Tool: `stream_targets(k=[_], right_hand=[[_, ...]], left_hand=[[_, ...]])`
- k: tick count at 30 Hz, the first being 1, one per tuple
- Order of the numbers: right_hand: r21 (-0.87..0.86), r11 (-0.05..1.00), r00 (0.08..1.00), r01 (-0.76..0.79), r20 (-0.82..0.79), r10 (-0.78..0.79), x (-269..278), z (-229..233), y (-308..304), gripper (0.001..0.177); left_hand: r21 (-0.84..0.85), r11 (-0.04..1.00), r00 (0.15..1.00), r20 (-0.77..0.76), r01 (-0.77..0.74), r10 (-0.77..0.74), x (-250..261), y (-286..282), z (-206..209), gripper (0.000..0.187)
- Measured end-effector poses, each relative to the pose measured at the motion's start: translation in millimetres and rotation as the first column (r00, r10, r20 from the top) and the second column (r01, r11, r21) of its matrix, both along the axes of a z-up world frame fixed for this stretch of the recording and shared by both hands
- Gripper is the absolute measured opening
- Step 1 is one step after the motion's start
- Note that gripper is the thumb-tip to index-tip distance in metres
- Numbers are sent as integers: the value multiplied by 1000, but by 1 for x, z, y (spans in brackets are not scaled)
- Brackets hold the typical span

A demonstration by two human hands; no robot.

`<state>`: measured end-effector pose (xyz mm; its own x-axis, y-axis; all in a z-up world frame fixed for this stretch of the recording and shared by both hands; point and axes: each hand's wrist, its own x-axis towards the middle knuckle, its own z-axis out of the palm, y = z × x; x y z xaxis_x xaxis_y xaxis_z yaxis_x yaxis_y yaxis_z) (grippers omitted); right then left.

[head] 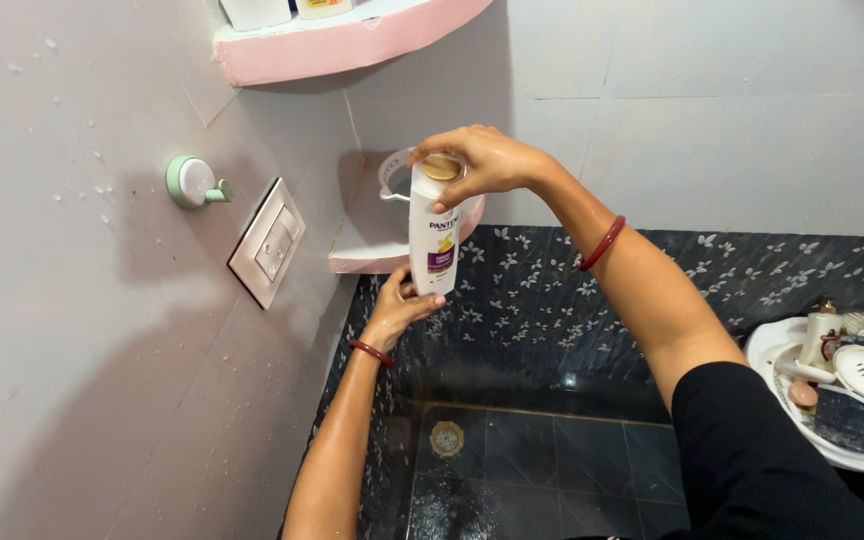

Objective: The person organizes various toiletries in a bathroom. They pick up bottles of lotion, shampoo, and other items from a white basket on the floor and place them onto a pink wall-mounted shelf. The person also handles toothbrushes, toothpaste, and a plastic cup, arranging them on the shelf and a small wall-mounted holder.

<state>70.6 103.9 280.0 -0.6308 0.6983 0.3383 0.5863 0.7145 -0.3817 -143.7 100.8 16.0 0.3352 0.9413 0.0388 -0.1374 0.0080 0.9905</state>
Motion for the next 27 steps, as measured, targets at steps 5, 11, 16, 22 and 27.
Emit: stream_targets(k=[5,11,16,22,27], right_hand=[[-179,983,940,-41,-341,-23,2,-2,-6,92],[5,992,913,-126,-390,118,-6,-78,-13,125],[27,997,724,77,-688,-38,-13,-94,-1,109],[316,934,578,167,-799,167,15,-16,47,94],[424,834,601,353,-786,146,53,53,114,58]], left_hand=[[195,978,990,131,-73,48,13,-9,27,42],[236,963,980,183,-127,84,22,-4,77,33],[351,910,974,126,-221,188,40,1,129,41],[364,909,962,250,-202,114,48,21,128,62],[645,739,827,-297,-195,477,22,27,73,61]])
